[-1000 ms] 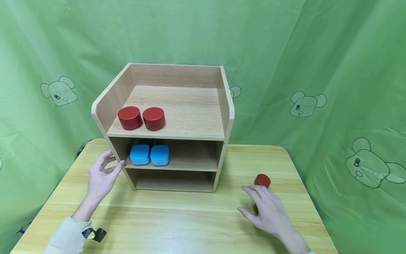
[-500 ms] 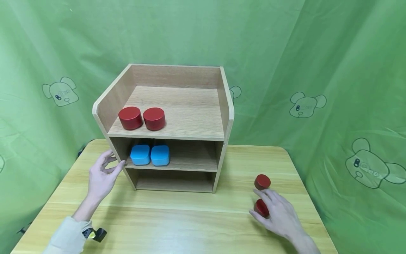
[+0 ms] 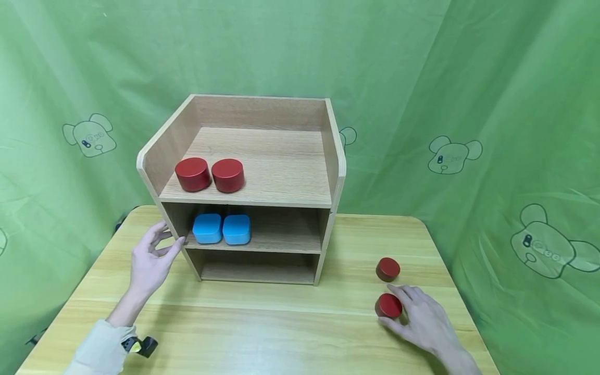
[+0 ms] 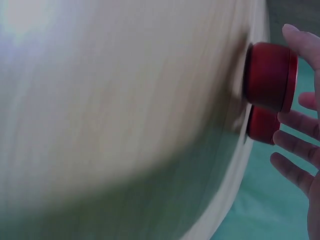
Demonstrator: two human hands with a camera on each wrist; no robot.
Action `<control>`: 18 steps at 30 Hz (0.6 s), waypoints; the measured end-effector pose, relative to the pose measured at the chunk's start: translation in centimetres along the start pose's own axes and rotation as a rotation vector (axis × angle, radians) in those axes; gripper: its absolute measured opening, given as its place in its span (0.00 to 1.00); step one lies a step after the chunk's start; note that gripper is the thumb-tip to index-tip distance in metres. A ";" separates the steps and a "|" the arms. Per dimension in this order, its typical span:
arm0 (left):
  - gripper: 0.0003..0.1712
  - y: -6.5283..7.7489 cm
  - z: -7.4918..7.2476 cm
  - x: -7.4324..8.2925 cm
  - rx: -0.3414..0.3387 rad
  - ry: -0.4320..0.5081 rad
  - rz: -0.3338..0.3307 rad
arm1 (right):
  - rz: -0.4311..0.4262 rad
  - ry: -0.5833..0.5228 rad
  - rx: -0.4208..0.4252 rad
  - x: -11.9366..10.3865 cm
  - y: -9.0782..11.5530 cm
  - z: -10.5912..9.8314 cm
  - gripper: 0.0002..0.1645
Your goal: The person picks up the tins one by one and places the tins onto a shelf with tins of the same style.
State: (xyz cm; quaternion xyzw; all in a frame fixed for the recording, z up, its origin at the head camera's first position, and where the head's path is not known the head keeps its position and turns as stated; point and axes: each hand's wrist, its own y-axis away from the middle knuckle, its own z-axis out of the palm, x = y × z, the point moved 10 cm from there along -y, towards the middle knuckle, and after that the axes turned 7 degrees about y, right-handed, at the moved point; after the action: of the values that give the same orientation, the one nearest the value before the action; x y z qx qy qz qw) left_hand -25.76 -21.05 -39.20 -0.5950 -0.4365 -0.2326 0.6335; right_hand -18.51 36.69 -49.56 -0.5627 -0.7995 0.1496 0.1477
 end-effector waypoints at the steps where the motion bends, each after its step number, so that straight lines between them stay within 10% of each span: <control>1: 0.26 0.0 0.0 0.0 0.000 -0.001 0.000 | 0.000 0.003 -0.001 0.2 0.1 0.1 0.49; 18: 0.26 0.0 0.0 0.2 0.002 -0.004 -0.001 | 0.058 -0.016 -0.039 2.1 1.3 1.6 0.46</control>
State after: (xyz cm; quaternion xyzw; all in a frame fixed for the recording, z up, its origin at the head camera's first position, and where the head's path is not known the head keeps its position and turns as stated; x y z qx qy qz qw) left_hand -25.68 -21.01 -39.05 -0.5947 -0.4380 -0.2313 0.6332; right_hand -18.68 38.95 -51.38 -0.5874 -0.7867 0.1426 0.1257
